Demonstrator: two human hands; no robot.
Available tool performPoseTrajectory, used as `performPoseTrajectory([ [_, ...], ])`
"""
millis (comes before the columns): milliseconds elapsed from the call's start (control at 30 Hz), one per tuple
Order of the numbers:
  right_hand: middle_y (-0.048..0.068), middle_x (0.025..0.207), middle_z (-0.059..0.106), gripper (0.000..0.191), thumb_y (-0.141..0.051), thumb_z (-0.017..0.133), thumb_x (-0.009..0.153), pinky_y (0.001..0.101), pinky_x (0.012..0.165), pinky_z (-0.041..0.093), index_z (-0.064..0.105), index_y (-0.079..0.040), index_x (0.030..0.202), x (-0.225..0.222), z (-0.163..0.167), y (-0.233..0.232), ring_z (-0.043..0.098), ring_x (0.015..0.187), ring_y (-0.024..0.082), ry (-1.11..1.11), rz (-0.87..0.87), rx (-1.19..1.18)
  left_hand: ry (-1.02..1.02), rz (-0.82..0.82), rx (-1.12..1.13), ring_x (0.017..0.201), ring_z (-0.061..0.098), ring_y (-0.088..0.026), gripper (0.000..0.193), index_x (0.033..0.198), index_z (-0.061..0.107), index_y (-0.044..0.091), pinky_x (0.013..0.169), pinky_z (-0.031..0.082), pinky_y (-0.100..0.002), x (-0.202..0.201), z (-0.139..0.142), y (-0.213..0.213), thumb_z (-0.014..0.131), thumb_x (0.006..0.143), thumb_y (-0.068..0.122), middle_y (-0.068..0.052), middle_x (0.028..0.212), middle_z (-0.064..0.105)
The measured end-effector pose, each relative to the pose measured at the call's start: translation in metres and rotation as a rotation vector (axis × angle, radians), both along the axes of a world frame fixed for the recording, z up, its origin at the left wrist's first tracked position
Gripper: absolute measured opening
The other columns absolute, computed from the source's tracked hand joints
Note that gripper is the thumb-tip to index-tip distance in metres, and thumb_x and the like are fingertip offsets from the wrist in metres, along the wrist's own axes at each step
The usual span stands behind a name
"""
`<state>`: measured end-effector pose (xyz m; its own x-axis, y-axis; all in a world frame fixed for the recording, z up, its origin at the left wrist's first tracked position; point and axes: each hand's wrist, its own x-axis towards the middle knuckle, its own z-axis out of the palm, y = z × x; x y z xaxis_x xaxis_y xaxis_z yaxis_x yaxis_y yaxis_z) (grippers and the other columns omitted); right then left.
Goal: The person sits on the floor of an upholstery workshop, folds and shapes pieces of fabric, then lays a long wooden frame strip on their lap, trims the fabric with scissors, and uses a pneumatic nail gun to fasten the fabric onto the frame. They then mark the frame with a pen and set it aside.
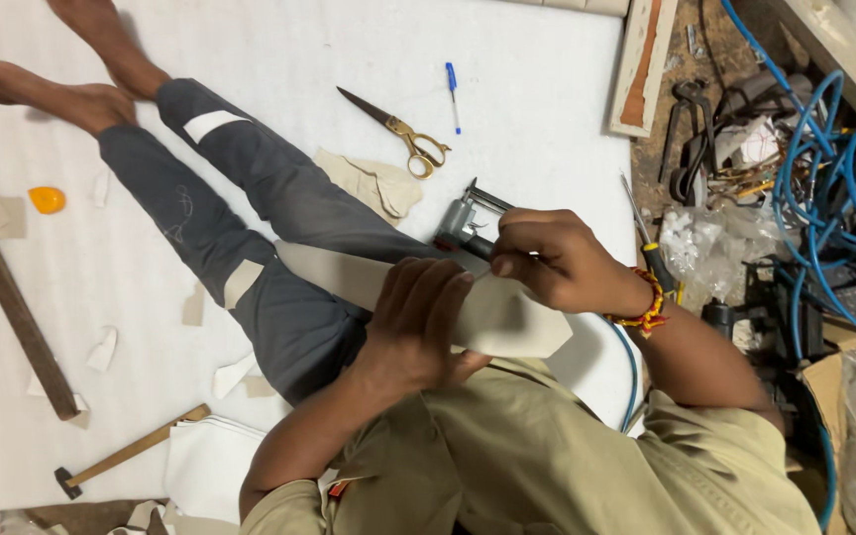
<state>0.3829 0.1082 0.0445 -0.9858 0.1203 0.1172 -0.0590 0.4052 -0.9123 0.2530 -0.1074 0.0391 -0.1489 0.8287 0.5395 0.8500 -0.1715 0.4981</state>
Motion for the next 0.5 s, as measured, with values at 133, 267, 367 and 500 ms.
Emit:
performPoseTrajectory([
  [133,0.009,0.081,0.059,0.012,-0.007,0.065,0.101,0.0332,0.067,0.047,0.064,0.001,0.092,-0.027,-0.006,-0.014,0.057,0.073,0.02,0.119,0.11,-0.116,-0.135,-0.076,-0.076,0.119,0.06,-0.044,0.082,0.131,0.053,-0.007,0.105,0.052,-0.054,-0.023,0.02,-0.018,0.086,0.065,0.029,-0.025,0.131,0.057],
  [267,0.003,0.086,0.057,0.02,-0.016,0.056,0.111,0.0285,0.069,0.045,0.059,-0.002,0.096,-0.069,-0.017,-0.053,0.05,0.077,0.01,0.152,0.307,-0.425,-0.332,-0.065,-0.091,0.123,0.065,-0.038,0.076,0.131,0.059,-0.007,0.102,0.055,-0.046,-0.067,0.044,-0.056,0.083,0.073,0.034,-0.024,0.134,0.06],
  [367,-0.001,0.087,0.055,0.019,-0.017,0.055,0.111,0.0258,0.071,0.042,0.057,-0.003,0.099,-0.119,-0.02,-0.103,0.046,0.081,0.005,0.093,0.35,-0.721,-0.275,0.155,0.032,0.126,0.069,-0.036,0.067,0.132,0.061,-0.008,0.104,0.057,-0.042,-0.087,0.06,-0.091,0.08,0.081,0.032,-0.025,0.138,0.063],
  [500,0.0,0.078,0.059,0.017,-0.015,0.057,0.107,0.0246,0.064,0.045,0.061,-0.003,0.095,-0.169,-0.022,-0.133,0.05,0.073,0.004,0.079,0.317,-0.6,-0.135,0.397,0.065,0.123,0.07,-0.035,0.06,0.125,0.066,-0.008,0.105,0.058,-0.041,-0.109,0.064,-0.106,0.082,0.08,0.028,-0.023,0.132,0.067],
])
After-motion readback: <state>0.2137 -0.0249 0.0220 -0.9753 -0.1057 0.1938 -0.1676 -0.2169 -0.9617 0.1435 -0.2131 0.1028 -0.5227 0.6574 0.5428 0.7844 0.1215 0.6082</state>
